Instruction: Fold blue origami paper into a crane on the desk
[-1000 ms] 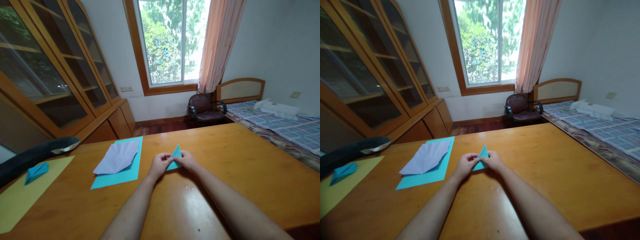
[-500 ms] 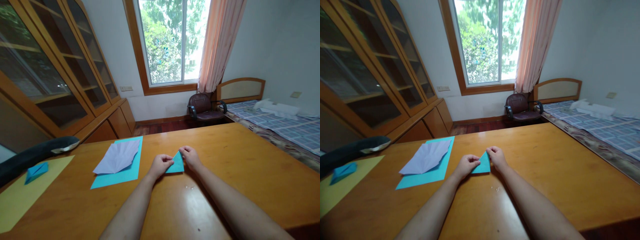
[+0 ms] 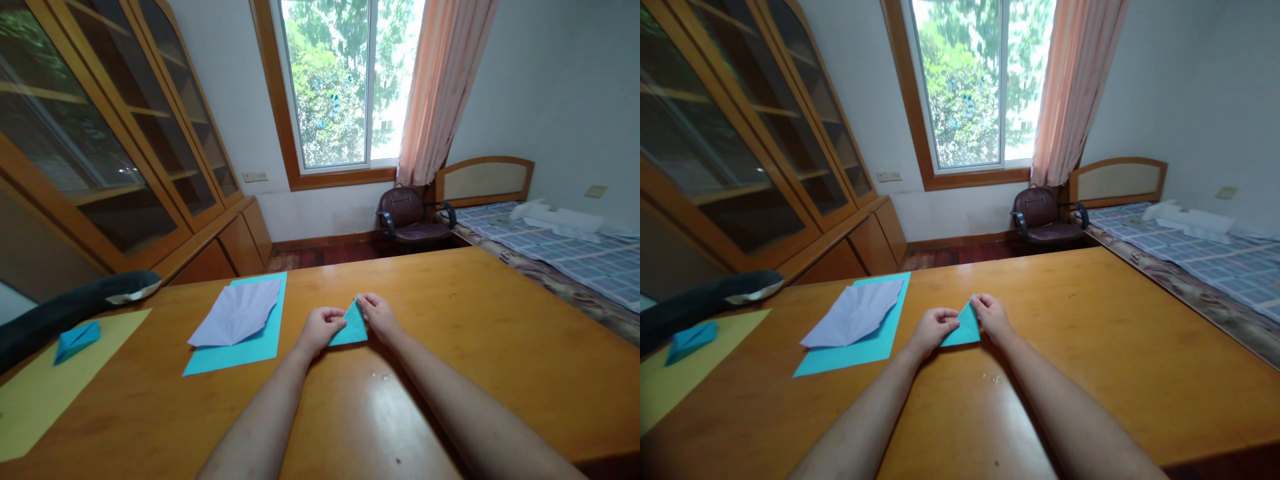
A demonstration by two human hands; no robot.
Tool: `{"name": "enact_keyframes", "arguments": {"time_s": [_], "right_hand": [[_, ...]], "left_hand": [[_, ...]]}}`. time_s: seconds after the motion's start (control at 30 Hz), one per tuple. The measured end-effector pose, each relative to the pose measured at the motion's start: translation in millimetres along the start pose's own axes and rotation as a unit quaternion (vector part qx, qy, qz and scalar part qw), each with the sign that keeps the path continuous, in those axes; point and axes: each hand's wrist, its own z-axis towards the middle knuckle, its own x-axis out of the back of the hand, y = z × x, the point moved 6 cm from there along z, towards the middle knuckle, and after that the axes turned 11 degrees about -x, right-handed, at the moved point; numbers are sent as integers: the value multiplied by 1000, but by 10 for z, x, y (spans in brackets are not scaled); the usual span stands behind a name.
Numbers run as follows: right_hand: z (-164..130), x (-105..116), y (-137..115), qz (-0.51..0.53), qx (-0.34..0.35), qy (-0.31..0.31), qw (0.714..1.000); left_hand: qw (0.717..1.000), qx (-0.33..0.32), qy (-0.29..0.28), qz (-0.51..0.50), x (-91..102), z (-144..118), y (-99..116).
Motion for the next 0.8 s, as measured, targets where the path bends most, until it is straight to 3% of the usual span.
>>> {"name": "enact_keyframes", "arguments": {"time_s": [0.17, 0.27, 0.4, 0.5, 0.67, 0.8], "right_hand": [[-18, -179, 134, -68, -52, -114, 990], [-18, -204, 173, -102, -59, -130, 984], [-12, -182, 155, -111, -44, -115, 986], [-34, -206, 157, -127, -42, -136, 981], [-112, -291, 173, -179, -42, -204, 961], [-129, -291, 163, -200, -44, -206, 957]], "left_hand": [[993, -24, 80, -81, 110, 41, 12], [988, -26, 97, -121, 128, 46, -7], [987, -9, 43, -155, 48, 36, -50], [992, -2, -5, -123, -19, 15, -54], [1000, -5, -7, -22, -25, -14, -16], [1000, -16, -9, -2, -23, -29, 27]]}}
